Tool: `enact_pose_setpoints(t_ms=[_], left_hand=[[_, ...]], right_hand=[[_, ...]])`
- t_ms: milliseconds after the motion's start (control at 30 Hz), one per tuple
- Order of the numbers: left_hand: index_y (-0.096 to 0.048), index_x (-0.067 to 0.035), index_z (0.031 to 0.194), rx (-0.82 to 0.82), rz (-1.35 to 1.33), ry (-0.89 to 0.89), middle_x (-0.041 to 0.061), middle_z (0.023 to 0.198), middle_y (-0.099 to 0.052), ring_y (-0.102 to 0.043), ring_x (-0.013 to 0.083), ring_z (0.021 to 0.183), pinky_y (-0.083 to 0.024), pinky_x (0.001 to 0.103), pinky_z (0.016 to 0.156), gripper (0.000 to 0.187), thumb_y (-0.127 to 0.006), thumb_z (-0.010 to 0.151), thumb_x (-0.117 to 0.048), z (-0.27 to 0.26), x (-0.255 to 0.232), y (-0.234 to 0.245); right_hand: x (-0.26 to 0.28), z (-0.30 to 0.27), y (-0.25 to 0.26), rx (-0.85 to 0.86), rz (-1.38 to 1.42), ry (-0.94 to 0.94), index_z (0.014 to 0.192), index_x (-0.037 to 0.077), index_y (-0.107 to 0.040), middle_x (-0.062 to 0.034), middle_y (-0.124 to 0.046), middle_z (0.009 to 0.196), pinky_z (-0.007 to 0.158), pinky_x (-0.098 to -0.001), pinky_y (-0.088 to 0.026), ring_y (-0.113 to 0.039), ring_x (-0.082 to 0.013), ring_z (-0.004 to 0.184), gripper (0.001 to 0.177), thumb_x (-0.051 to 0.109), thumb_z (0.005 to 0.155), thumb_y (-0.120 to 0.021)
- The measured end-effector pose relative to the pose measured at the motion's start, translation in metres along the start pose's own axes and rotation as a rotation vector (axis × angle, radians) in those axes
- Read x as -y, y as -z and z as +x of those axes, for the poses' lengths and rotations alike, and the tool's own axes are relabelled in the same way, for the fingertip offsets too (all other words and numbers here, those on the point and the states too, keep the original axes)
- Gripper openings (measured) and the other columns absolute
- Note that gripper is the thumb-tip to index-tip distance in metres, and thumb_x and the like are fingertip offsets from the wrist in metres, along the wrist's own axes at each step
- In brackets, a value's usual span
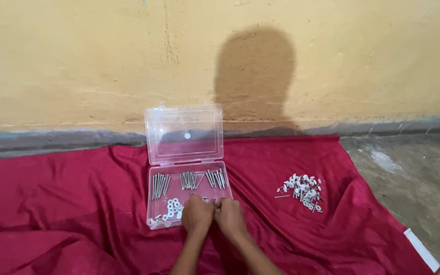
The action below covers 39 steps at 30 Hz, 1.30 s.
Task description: The person sorts hardware items, including long bolts and small white components, by hand on a red cloth, placing selected pieces into a plastic organizer case.
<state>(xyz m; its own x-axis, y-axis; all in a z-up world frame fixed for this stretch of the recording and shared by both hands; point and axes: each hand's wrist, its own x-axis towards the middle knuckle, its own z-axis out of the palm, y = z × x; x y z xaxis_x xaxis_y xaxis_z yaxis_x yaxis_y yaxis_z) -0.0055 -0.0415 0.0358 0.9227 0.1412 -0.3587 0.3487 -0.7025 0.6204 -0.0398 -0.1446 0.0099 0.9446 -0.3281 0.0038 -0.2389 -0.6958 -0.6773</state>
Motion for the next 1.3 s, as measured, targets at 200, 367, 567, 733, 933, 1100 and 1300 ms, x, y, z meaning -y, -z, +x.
enact_pose_setpoints(t_ms=[200, 367, 567, 733, 933, 1100, 1300], left_hand=[[-0.076, -0.003, 0.087, 0.011, 0.024, 0.013, 0.018, 0.095, -0.077, -0.076, 0.0331, 0.089, -0.059, 0.046, 0.077, 0.035, -0.082, 0.084, -0.037, 0.001, -0.001, 0.005], [-0.078, -0.004, 0.086, 0.025, 0.014, 0.021, 0.018, 0.095, -0.077, -0.076, 0.0336, 0.087, -0.06, 0.046, 0.074, 0.032, -0.082, 0.083, -0.036, 0.009, 0.006, 0.001], [-0.08, -0.006, 0.081, 0.038, -0.044, 0.042, 0.017, 0.09, -0.079, -0.077, 0.0334, 0.084, -0.059, 0.046, 0.075, 0.024, -0.081, 0.08, -0.029, 0.014, 0.012, -0.002], [-0.08, -0.007, 0.081, 0.024, -0.037, 0.039, 0.018, 0.091, -0.078, -0.076, 0.0349, 0.085, -0.059, 0.046, 0.076, 0.024, -0.08, 0.079, -0.03, 0.014, 0.011, 0.001], [-0.078, -0.007, 0.079, 0.033, -0.056, 0.043, 0.017, 0.087, -0.078, -0.076, 0.0339, 0.081, -0.059, 0.047, 0.075, 0.021, -0.077, 0.079, -0.028, 0.016, 0.013, 0.0], [-0.08, -0.008, 0.076, 0.054, -0.053, 0.026, 0.015, 0.085, -0.079, -0.077, 0.0312, 0.077, -0.059, 0.046, 0.074, 0.019, -0.074, 0.079, -0.026, 0.019, 0.015, -0.001], [-0.08, -0.007, 0.078, -0.004, -0.034, -0.012, 0.018, 0.086, -0.078, -0.074, 0.0352, 0.077, -0.058, 0.046, 0.074, 0.023, -0.073, 0.078, -0.029, 0.024, 0.019, -0.007]], right_hand=[[-0.009, 0.013, -0.006, 0.089, 0.028, -0.031, 0.077, -0.005, -0.073, -0.027, -0.071, 0.075, 0.07, -0.0473, -0.057, -0.075, -0.038, 0.073, 0.019, 0.012, 0.085, -0.071], [-0.008, 0.008, -0.009, 0.09, 0.021, -0.013, 0.077, -0.005, -0.072, -0.0269, -0.07, 0.074, 0.067, -0.0479, -0.056, -0.074, -0.037, 0.069, 0.02, 0.012, 0.088, -0.071], [-0.009, 0.011, -0.014, 0.086, 0.062, -0.057, 0.075, -0.006, -0.071, -0.0266, -0.069, 0.071, 0.066, -0.0455, -0.058, -0.075, -0.035, 0.067, 0.02, 0.011, 0.086, -0.072], [-0.009, 0.012, -0.014, 0.074, 0.067, -0.052, 0.076, -0.005, -0.072, -0.0265, -0.069, 0.073, 0.066, -0.0463, -0.057, -0.074, -0.0366, 0.068, 0.019, 0.012, 0.085, -0.073], [-0.011, 0.01, -0.019, 0.042, 0.126, -0.018, 0.076, -0.004, -0.072, -0.0248, -0.071, 0.072, 0.065, -0.0442, -0.057, -0.074, -0.034, 0.066, 0.018, 0.011, 0.086, -0.072], [-0.002, 0.004, -0.009, 0.087, 0.14, -0.083, 0.077, -0.005, -0.071, -0.023, -0.072, 0.071, 0.064, -0.042, -0.057, -0.074, -0.0301, 0.063, 0.019, 0.011, 0.086, -0.074], [-0.006, 0.007, -0.013, 0.058, 0.146, -0.062, 0.079, -0.004, -0.072, -0.0245, -0.071, 0.074, 0.065, -0.0416, -0.057, -0.074, -0.032, 0.066, 0.015, 0.01, 0.084, -0.076]])
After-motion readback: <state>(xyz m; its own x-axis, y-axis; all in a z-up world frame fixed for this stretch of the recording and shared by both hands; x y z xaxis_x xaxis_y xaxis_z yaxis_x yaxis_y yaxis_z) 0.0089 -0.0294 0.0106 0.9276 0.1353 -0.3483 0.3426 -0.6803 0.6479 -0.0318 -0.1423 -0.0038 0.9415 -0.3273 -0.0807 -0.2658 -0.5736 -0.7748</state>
